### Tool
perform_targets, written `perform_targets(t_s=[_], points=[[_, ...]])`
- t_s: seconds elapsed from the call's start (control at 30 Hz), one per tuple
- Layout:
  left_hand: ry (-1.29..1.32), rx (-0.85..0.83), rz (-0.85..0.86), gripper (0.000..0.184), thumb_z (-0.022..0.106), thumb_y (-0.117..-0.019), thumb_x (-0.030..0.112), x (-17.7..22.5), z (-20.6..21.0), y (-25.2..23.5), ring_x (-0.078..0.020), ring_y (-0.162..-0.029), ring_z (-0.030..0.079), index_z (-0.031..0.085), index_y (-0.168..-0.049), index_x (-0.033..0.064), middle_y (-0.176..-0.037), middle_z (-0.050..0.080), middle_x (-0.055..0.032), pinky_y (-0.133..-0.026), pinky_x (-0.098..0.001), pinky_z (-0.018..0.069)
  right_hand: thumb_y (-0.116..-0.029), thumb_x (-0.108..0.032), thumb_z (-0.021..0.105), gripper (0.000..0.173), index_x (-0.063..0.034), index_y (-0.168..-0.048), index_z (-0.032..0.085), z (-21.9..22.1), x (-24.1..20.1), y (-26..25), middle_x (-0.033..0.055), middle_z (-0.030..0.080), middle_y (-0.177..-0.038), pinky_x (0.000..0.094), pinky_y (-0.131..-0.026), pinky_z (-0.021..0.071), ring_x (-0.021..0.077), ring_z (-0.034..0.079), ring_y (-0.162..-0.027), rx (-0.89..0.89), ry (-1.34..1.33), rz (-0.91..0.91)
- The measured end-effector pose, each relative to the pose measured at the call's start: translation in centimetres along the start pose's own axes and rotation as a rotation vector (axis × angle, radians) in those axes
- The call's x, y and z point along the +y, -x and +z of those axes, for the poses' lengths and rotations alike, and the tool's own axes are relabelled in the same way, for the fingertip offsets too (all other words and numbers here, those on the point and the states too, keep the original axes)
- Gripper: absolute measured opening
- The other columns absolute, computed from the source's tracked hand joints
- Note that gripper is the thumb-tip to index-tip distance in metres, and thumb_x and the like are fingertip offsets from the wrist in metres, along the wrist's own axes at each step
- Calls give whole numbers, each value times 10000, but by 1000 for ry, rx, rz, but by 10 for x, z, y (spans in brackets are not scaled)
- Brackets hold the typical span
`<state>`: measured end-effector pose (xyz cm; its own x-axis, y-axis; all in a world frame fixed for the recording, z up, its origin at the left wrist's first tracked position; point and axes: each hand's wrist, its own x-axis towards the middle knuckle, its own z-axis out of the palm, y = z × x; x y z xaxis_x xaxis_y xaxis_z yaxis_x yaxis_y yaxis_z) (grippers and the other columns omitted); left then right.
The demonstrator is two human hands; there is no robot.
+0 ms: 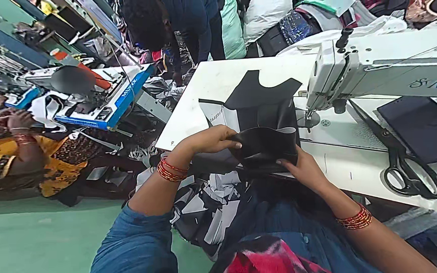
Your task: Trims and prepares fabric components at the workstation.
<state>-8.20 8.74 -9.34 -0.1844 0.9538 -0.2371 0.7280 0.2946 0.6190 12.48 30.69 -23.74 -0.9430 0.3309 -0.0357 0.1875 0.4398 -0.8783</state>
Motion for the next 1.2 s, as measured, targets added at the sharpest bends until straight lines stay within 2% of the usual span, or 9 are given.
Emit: perform_targets(t_s=[0.2,0.33,0.47,0.57,0.67,0.8,0.97,1.1,1.2], points=[[-109,46,-313,262,559,-1065,181,-62,31,-15,-314,-889,701,715,-1063,-28,-926,722,-186,-873,-564,530,-945,-252,727,549,-36,-1424,566,7,3,-3,155,664,-1341,471,-1104,458,286,614,-1271,17,36,-52],[-283,206,-442,267,628,-1033,270,-61,51,-21,-366,-822,687,691,-990,14,-838,687,-176,-757,-617,527,-959,-250,698,496,-22,-1388,596,9,-1,-2,141,687,-1313,472,-1119,451,294,623,-1269,67,96,-76],[-490,662,-195,246,682,-972,160,-53,73,-11,-426,-1063,656,705,-1169,15,-1112,686,-222,-943,-642,472,-960,-272,684,457,13,-1316,644,13,-3,-1,164,725,-1220,507,-1098,465,340,663,-1204,150,174,-114],[-508,866,106,223,577,-999,130,-26,105,-6,-309,-1005,707,762,-1067,26,-1022,739,-152,-920,-497,555,-978,-326,653,468,12,-1302,652,13,-6,-1,176,732,-1190,513,-1059,496,342,682,-1170,167,184,-91],[-435,805,292,289,527,-1057,184,-7,158,-14,-268,-1137,706,747,-1135,15,-1150,754,-138,-1043,-407,534,-976,-351,643,473,14,-1276,666,13,-7,-1,180,741,-1154,528,-1020,515,352,695,-1139,189,196,-88],[-457,651,134,472,408,-1089,297,-12,198,-32,-343,-1380,552,648,-1342,-20,-1451,608,-155,-1168,-506,403,-974,-302,650,420,8,-1256,679,16,-2,-1,160,750,-1132,522,-1014,524,347,707,-1111,217,217,-140],[-347,577,58,469,379,-1091,293,-8,188,-36,-340,-1360,571,670,-1328,13,-1436,626,-131,-1137,-522,433,-1009,-292,586,409,30,-1236,696,18,3,1,172,748,-1153,508,-1055,502,342,705,-1132,264,203,-200],[-148,522,-17,271,582,-984,159,-4,160,-46,-451,-1184,623,772,-1111,12,-1234,689,-231,-971,-617,494,-1010,-247,577,394,40,-1249,703,17,4,4,175,736,-1213,528,-1114,451,342,694,-1174,267,173,-286],[39,402,-203,349,711,-882,106,-1,128,-55,-404,-1288,557,695,-1179,-78,-1304,633,-274,-1135,-495,411,-962,-76,571,342,8,-1263,709,21,8,6,145,720,-1273,536,-1113,455,339,668,-1231,275,210,-379]])
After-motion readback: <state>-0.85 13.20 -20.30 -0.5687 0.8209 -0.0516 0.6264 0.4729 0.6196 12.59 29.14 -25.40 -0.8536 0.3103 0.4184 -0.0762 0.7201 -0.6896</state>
